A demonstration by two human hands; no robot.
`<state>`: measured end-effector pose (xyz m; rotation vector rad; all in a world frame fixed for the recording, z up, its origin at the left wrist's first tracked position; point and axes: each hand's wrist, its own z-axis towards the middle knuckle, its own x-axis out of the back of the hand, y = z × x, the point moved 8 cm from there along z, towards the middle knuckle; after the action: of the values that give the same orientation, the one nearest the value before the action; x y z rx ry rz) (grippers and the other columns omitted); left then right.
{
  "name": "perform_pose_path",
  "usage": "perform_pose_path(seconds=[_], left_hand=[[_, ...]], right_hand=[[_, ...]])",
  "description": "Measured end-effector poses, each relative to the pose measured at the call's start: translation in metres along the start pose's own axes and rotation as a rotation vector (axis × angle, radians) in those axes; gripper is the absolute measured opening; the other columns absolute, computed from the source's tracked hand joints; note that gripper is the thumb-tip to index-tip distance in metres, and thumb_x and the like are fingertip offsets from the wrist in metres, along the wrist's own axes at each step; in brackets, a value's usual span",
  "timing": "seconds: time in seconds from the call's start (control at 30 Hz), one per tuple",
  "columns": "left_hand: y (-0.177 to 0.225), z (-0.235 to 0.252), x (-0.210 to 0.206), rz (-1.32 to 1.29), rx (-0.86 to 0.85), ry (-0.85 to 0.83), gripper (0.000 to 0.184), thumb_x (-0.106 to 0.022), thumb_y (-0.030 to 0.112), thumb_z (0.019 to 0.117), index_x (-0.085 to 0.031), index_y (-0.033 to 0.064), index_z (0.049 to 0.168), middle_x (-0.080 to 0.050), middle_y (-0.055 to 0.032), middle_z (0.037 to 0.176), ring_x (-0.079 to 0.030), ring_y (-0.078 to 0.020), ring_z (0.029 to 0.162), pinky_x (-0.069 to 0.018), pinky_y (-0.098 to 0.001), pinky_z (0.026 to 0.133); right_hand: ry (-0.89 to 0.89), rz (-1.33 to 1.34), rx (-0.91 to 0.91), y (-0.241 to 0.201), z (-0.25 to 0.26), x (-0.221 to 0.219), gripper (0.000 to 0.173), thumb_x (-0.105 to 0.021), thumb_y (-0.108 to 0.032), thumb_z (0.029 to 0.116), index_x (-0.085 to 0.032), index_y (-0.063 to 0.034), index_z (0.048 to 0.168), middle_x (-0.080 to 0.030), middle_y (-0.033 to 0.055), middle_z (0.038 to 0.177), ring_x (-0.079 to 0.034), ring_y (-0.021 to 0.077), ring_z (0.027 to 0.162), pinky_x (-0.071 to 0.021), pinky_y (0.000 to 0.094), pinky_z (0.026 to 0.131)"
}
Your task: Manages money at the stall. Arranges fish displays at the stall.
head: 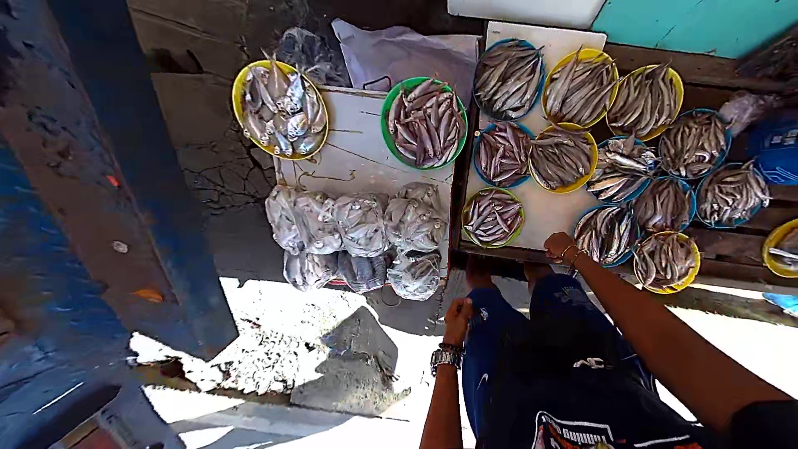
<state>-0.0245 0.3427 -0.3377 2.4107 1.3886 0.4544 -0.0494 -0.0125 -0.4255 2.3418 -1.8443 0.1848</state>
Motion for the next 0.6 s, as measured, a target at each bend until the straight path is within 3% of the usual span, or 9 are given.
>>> perform_pose_path(seconds=[0.1,0.17,0.27,0.37,0.47,0.6], left_hand=[[-0.002,0.039,0.007,-0.013,0.051,0.033,0.025,-0.048,0.011,0.1071,-0.058,-0.0100,0.118,-0.063,-0.0154,0.094,-0.061,-0.0164,0.078,-0.0536,-0.0336,0.070],[-0.005,0.061,0.003,0.052,0.051,0.006,0.028,-0.050,0.012,0.1071,-0.058,-0.0094,0.123,-0.065,-0.0183,0.102,-0.064,-0.0194,0.084,-0.0550,-0.0364,0.075],[0.009,0.099,-0.009,0.158,-0.015,-0.012,0.034,-0.050,0.016,0.1067,-0.056,-0.0077,0.131,-0.064,-0.0238,0.118,-0.065,-0.0279,0.103,-0.0550,-0.0440,0.088],[0.014,0.139,-0.019,0.087,-0.016,0.033,0.045,-0.049,0.015,0.1066,-0.044,-0.0067,0.145,-0.055,-0.0281,0.139,-0.060,-0.0349,0.121,-0.0529,-0.0504,0.096],[0.021,0.175,-0.029,-0.059,0.034,0.113,0.057,-0.051,0.010,0.1055,-0.028,-0.0041,0.156,-0.047,-0.0309,0.147,-0.056,-0.0396,0.125,-0.0518,-0.0538,0.095],[0.041,0.205,-0.043,-0.102,0.064,0.155,0.061,-0.046,0.015,0.1091,-0.017,0.0015,0.161,-0.041,-0.0308,0.153,-0.056,-0.0408,0.126,-0.0523,-0.0525,0.095]], right_hand=[[-0.028,0.091,-0.023,-0.013,0.035,-0.028,0.035,-0.044,-0.016,0.1087,-0.055,0.0015,0.137,-0.068,0.0185,0.115,-0.067,0.0221,0.087,-0.0554,0.0381,0.080],[-0.032,0.228,-0.060,-0.012,0.053,-0.049,0.044,-0.048,-0.011,0.1058,-0.044,-0.0030,0.149,-0.067,0.0188,0.116,-0.068,0.0230,0.086,-0.0560,0.0379,0.077],[-0.036,0.406,-0.071,-0.018,0.083,-0.069,0.057,-0.051,-0.006,0.1019,-0.035,-0.0087,0.157,-0.065,0.0221,0.124,-0.070,0.0298,0.092,-0.0584,0.0442,0.078],[-0.038,0.531,-0.036,-0.027,0.104,-0.079,0.052,-0.056,-0.004,0.1009,-0.042,-0.0096,0.151,-0.063,0.0243,0.125,-0.071,0.0327,0.091,-0.0602,0.0459,0.073],[-0.051,0.640,0.006,-0.036,0.113,-0.078,0.047,-0.055,0.002,0.0992,-0.047,-0.0049,0.145,-0.063,0.0238,0.125,-0.070,0.0319,0.093,-0.0601,0.0455,0.073],[-0.078,0.617,0.059,-0.034,0.117,-0.069,0.041,-0.057,0.004,0.0978,-0.050,0.0006,0.138,-0.064,0.0219,0.111,-0.068,0.0249,0.078,-0.0589,0.0381,0.066]])
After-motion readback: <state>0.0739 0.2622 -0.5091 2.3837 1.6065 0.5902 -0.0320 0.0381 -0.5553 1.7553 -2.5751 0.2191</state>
